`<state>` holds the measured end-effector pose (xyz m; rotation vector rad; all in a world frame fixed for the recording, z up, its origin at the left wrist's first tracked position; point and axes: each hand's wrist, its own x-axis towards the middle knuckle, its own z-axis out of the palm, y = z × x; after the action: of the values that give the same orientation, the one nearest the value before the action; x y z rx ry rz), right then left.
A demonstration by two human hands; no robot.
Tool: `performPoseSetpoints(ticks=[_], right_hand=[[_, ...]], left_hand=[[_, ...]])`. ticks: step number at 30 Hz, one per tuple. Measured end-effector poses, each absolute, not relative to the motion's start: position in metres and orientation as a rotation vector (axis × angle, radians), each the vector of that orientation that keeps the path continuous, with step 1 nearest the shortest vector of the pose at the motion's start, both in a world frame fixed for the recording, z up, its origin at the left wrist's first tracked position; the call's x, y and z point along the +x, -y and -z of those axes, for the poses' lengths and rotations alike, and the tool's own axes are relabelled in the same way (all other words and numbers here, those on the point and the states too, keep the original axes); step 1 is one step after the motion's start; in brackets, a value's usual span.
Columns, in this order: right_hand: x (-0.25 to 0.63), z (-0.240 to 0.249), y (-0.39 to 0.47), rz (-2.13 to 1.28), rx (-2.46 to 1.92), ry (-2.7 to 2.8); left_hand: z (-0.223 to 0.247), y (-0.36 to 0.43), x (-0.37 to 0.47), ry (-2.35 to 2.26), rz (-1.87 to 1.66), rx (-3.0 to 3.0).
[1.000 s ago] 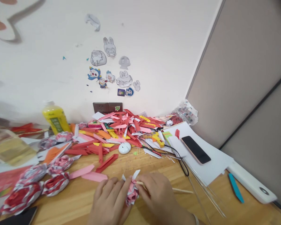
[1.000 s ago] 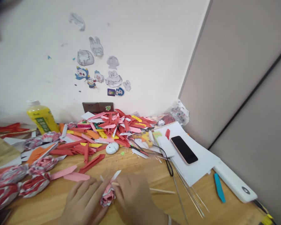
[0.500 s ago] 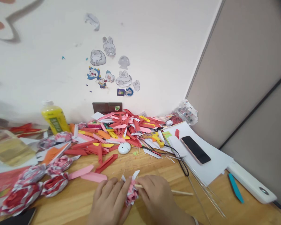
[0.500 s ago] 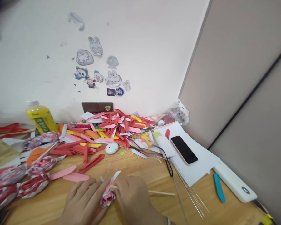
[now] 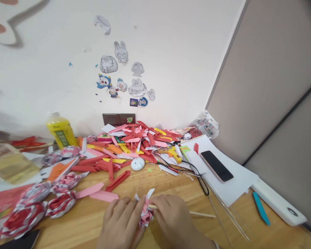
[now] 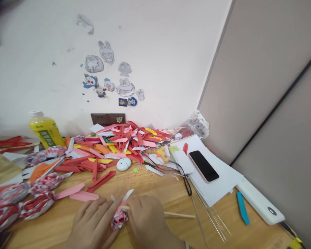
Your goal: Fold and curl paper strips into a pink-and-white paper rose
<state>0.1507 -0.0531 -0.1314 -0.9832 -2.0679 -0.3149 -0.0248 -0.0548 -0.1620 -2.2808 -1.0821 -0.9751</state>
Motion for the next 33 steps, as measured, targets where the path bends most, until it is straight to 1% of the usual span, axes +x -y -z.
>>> performPoseSetpoints(ticks=[3,6,11,24,33], right_hand=[[0.151,0.134,0.053,0.315,-0.99,2.083],[0.152,0.137,0.052,0.286,-0.987,2.089],[0.152,0.14,0.052,0.271,-1.008,2.105],[0.152,0.14,0.047,0.396,-0.986,2.097],[0.152,0.136,0.05,0.381,-1.025,2.073]], left_hand=[[0.162,0.055,-0.025,1.071,0.968,-2.292],[0.163,0.056,-0.024,1.103,1.032,-2.283],[0.165,0.057,-0.024,1.104,1.01,-2.299],[0.166,0.055,-0.023,1.113,1.047,-2.28],[0.166,0.056,-0.025,1.103,1.013,-2.28]])
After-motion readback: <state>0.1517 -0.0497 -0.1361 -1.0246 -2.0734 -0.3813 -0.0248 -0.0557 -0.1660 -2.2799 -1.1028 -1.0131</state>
